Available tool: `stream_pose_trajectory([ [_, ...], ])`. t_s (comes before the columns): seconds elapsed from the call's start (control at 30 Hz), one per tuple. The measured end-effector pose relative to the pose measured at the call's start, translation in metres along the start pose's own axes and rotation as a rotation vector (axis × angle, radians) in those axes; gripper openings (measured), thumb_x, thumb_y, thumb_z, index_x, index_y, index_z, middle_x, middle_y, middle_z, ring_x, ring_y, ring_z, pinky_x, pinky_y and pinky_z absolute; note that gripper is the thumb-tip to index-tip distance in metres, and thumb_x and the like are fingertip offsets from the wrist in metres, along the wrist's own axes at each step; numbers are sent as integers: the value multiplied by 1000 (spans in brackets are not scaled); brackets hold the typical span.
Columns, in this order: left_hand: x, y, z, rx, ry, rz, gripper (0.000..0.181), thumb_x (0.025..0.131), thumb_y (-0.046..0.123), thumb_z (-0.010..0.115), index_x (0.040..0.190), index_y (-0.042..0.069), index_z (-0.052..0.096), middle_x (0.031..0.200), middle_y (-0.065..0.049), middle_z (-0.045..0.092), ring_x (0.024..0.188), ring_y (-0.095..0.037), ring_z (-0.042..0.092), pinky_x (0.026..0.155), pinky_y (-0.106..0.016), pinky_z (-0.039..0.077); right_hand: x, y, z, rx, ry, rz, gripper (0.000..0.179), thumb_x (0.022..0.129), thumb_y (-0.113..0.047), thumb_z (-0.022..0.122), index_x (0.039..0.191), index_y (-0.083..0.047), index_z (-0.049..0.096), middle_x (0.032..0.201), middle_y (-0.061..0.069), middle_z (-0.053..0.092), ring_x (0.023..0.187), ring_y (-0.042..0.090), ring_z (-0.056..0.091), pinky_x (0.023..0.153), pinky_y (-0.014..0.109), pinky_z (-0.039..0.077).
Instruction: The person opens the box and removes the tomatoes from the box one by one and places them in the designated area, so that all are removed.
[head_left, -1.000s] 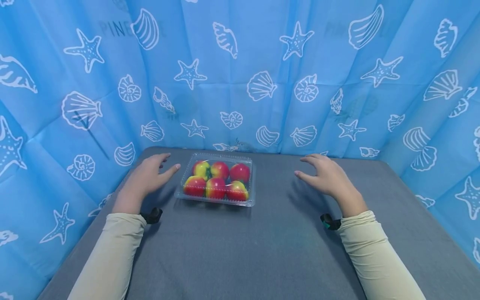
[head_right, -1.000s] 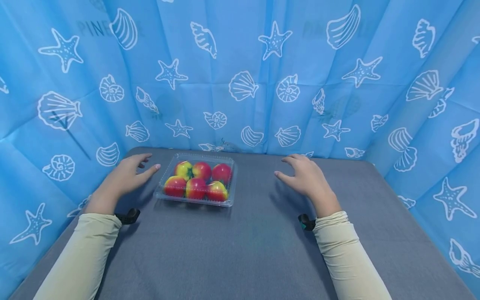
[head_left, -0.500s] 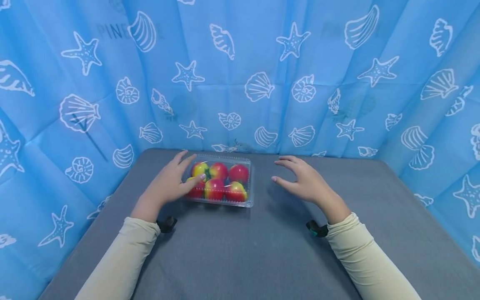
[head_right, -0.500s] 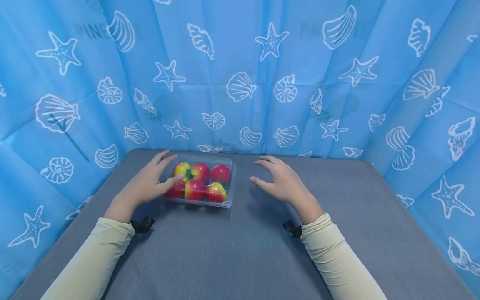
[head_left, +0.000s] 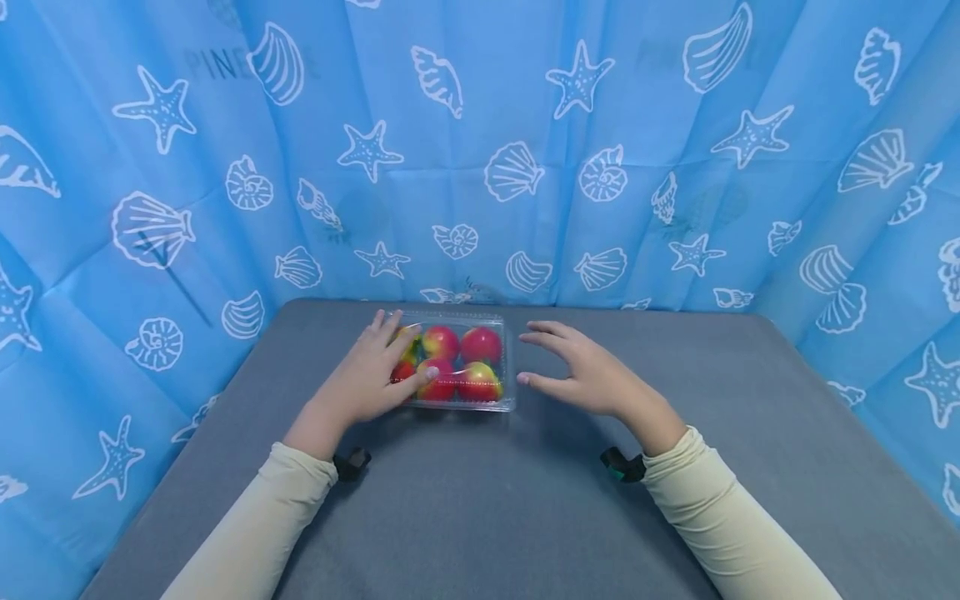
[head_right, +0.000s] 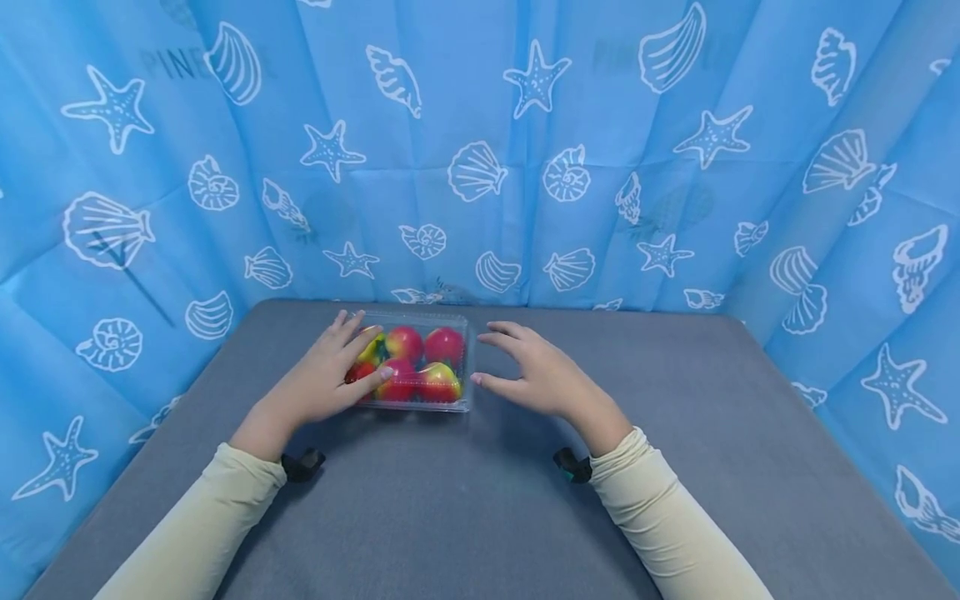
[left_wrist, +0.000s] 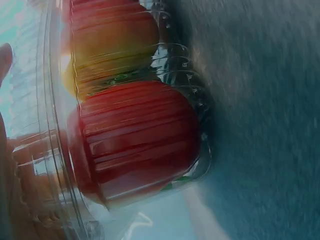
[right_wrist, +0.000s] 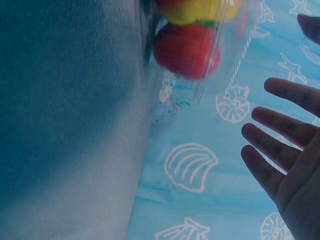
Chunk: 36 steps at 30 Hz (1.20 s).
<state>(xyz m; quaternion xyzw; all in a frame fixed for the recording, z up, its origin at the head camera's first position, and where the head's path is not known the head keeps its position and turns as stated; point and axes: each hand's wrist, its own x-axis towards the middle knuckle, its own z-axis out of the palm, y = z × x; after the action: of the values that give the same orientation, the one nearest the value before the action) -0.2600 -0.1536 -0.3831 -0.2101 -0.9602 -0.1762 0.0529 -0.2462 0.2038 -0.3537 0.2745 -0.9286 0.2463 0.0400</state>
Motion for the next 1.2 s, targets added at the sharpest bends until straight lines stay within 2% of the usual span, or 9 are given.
stream_pose_trajectory([
  [0.1, -1, 9, 2, 16, -17, 10, 92, 96, 73, 57, 168, 20, 34, 178, -15, 18, 166, -45, 6, 122, -72, 33, 0, -3, 2, -3, -35, 0, 72, 94, -56, 75, 154, -20, 57, 167, 7, 45, 154, 34, 43, 114, 65, 48],
  [0.3, -2, 29, 5, 66, -37, 40, 94, 94, 74, 58, 168, 21, 36, 177, -12, 24, 165, -45, 9, 127, -68, 28, 0, -6, 5, -9, -84, 7, 81, 90, -62, 76, 156, -21, 55, 171, 6, 39, 157, 36, 39, 112, 66, 49],
  [0.57, -5, 45, 11, 122, -41, 87, 94, 95, 74, 57, 168, 19, 33, 176, -15, 27, 163, -45, 20, 130, -64, 24, 0, -5, 7, -13, -95, -15, 79, 88, -58, 79, 154, -22, 57, 171, 9, 39, 154, 38, 41, 108, 64, 53],
  [0.87, -7, 51, 15, 163, -30, 89, 96, 95, 75, 57, 169, 19, 31, 175, -16, 28, 162, -47, 22, 130, -63, 25, 0, -3, 12, -34, -121, 0, 88, 85, -63, 80, 160, -27, 50, 175, 9, 29, 162, 39, 24, 107, 66, 53],
  [1.07, -7, 51, 13, 154, -35, 96, 97, 95, 75, 58, 169, 19, 31, 176, -16, 27, 163, -47, 20, 131, -63, 23, 0, -1, 13, -15, -140, 13, 84, 88, -61, 78, 161, -30, 48, 176, 10, 28, 162, 40, 25, 109, 66, 52],
  [1.2, -7, 47, 12, 102, -45, 96, 97, 94, 75, 59, 169, 19, 32, 176, -15, 26, 164, -44, 19, 131, -63, 23, 1, 5, 14, 41, -121, 4, 81, 91, -56, 77, 161, -27, 48, 177, 9, 26, 161, 40, 27, 112, 68, 48],
])
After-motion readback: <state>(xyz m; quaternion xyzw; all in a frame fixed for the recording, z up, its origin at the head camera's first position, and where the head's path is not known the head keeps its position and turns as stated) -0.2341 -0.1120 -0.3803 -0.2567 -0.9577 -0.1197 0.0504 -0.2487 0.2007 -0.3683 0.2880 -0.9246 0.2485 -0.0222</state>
